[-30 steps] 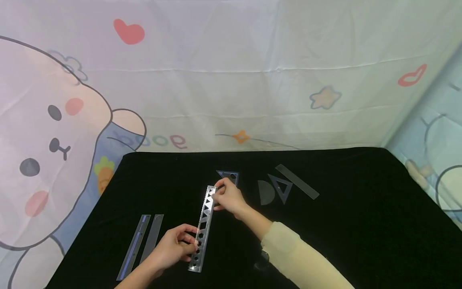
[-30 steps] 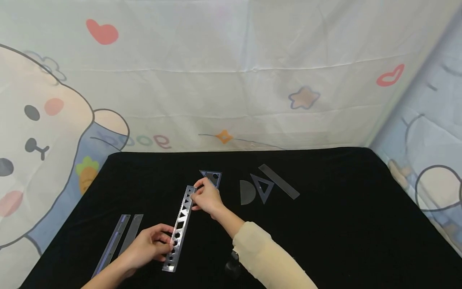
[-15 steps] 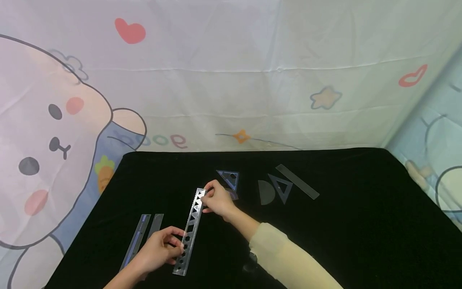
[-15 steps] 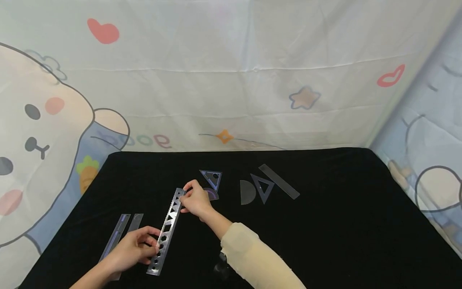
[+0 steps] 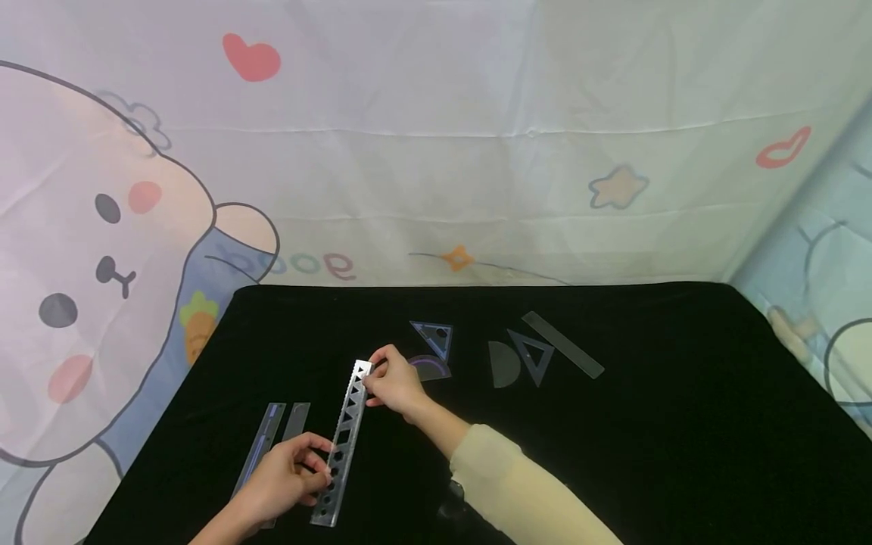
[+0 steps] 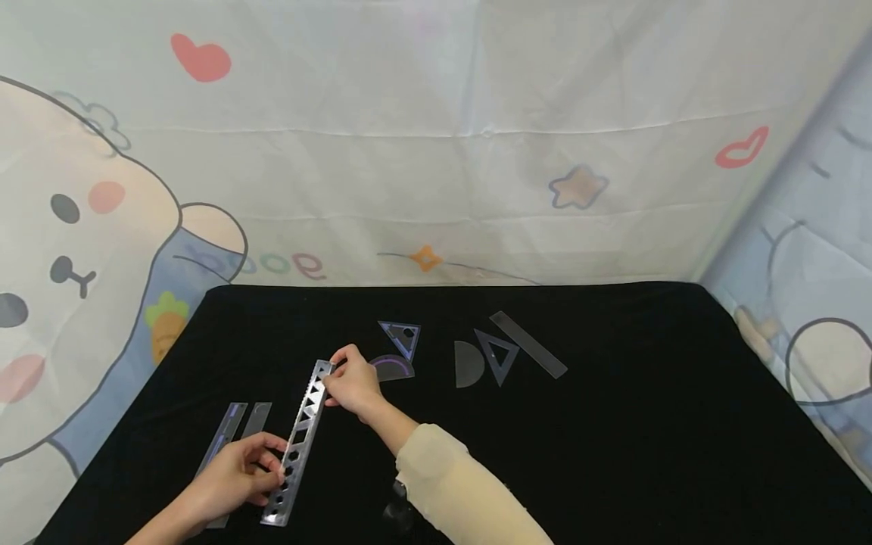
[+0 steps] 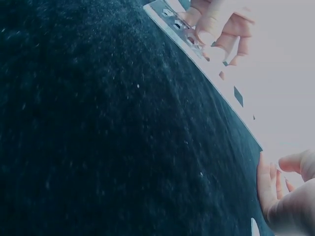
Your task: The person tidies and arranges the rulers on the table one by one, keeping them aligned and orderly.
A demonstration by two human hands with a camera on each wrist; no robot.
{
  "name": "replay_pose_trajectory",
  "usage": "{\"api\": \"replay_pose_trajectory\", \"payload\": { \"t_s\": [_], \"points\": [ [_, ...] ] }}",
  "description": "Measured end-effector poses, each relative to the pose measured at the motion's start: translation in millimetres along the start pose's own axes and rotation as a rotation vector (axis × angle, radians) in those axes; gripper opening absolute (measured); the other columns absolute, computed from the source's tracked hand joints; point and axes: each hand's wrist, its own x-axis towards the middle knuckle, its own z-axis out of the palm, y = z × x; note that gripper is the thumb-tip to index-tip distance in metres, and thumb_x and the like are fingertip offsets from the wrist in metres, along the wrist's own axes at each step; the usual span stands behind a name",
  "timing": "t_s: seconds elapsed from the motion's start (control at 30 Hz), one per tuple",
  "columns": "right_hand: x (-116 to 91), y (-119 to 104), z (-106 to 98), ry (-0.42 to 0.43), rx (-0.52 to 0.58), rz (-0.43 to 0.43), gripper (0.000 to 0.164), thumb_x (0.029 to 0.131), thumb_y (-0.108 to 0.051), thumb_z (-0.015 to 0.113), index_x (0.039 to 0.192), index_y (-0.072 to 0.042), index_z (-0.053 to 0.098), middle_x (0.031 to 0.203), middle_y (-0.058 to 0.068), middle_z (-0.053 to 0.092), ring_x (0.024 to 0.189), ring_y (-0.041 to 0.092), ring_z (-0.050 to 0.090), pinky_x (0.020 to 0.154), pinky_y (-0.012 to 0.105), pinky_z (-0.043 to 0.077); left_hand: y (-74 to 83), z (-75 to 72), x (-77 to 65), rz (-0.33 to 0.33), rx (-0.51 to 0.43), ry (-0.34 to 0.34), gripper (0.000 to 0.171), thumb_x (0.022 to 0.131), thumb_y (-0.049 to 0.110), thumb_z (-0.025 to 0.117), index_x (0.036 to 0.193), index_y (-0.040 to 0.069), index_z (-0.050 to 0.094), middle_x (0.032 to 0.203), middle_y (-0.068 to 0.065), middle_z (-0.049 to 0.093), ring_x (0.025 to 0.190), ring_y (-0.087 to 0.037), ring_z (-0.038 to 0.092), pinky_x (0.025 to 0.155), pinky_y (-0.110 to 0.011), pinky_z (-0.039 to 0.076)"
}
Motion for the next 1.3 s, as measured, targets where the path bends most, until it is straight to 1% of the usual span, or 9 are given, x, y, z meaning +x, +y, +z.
{"api": "replay_pose_trajectory", "payload": {
  "t_s": [0.1,0.23,0.43,0.6,0.7,0.87,1.1,1.23,1.3],
  "points": [
    [1,0,6,0.004,-0.01,0.004,0.027,0.082,0.003,0.061,0.104,-0.008,0.048,0.079,0.005,0.055,0.057,0.012,0.059,0.052,0.025,0.055,-2.9,-2.1,-1.7,-0.003,0.016,0.011,0.041,0.078,0.003,0.064,0.116,-0.002,0.05,0.084,-0.009,0.057,0.068,-0.02,0.06,0.057,-0.035,0.055],
    [2,0,13,0.005,-0.033,0.004,0.027,0.081,0.002,0.062,0.103,-0.008,0.049,0.079,0.004,0.054,0.054,0.012,0.058,0.051,0.024,0.055,-6.6,-3.8,-4.5,-0.026,0.041,0.042,0.04,0.077,0.002,0.065,0.114,-0.002,0.051,0.082,-0.009,0.057,0.066,-0.02,0.06,0.056,-0.035,0.055],
    [3,1,22,0.022,-0.068,-0.024,0.026,0.08,0.003,0.062,0.1,-0.008,0.05,0.077,0.003,0.054,0.05,0.011,0.057,0.049,0.024,0.054,-8.5,-4.3,-9.0,-0.06,0.075,0.099,0.039,0.075,-0.001,0.066,0.112,-0.001,0.053,0.08,-0.008,0.056,0.065,-0.019,0.059,0.054,-0.034,0.054],
    [4,0,28,0.037,-0.09,-0.048,0.026,0.079,0.004,0.063,0.099,-0.007,0.05,0.075,0.002,0.053,0.046,0.01,0.055,0.047,0.023,0.053,-9.0,-3.5,-11.5,-0.057,0.108,0.143,0.036,0.075,-0.002,0.066,0.109,-0.001,0.054,0.078,-0.008,0.056,0.063,-0.018,0.059,0.052,-0.033,0.054],
    [4,-1,30,0.035,-0.103,-0.067,0.027,0.078,0.004,0.062,0.099,-0.007,0.05,0.075,0.001,0.052,0.045,0.01,0.055,0.046,0.023,0.053,-9.1,-2.2,-12.5,-0.066,0.136,0.178,0.036,0.074,-0.002,0.066,0.108,0.0,0.055,0.077,-0.007,0.055,0.063,-0.017,0.058,0.051,-0.031,0.054],
    [4,-2,34,0.035,-0.131,-0.083,0.026,0.078,0.003,0.063,0.099,-0.007,0.05,0.074,0.001,0.053,0.044,0.01,0.054,0.045,0.022,0.052,-7.9,-0.4,-14.5,-0.094,0.209,0.248,0.036,0.072,-0.003,0.068,0.105,0.003,0.057,0.074,-0.005,0.055,0.059,-0.016,0.058,0.048,-0.028,0.053],
    [6,-2,37,0.024,-0.16,-0.059,0.026,0.08,0.001,0.064,0.1,-0.009,0.051,0.076,0.001,0.052,0.047,0.01,0.055,0.045,0.021,0.051,-3.7,-0.6,-17.8,-0.094,0.261,0.268,0.035,0.072,-0.003,0.068,0.105,0.003,0.057,0.073,-0.004,0.055,0.056,-0.015,0.057,0.047,-0.026,0.051],
    [7,-2,39,0.024,-0.182,-0.062,0.026,0.08,0.0,0.064,0.102,-0.009,0.052,0.076,0.0,0.052,0.047,0.009,0.055,0.045,0.019,0.051,-2.9,-0.1,-17.8,-0.085,0.32,0.293,0.035,0.072,-0.001,0.069,0.106,0.003,0.058,0.071,-0.002,0.055,0.054,-0.013,0.055,0.046,-0.026,0.049],
    [7,-2,39,0.024,-0.215,-0.075,0.026,0.08,-0.001,0.064,0.103,-0.009,0.052,0.075,-0.001,0.053,0.047,0.008,0.056,0.044,0.019,0.049,-2.6,0.1,-18.1,-0.08,0.353,0.306,0.036,0.072,-0.001,0.069,0.105,0.003,0.059,0.071,-0.001,0.055,0.053,-0.012,0.054,0.045,-0.025,0.048]
  ]
}}
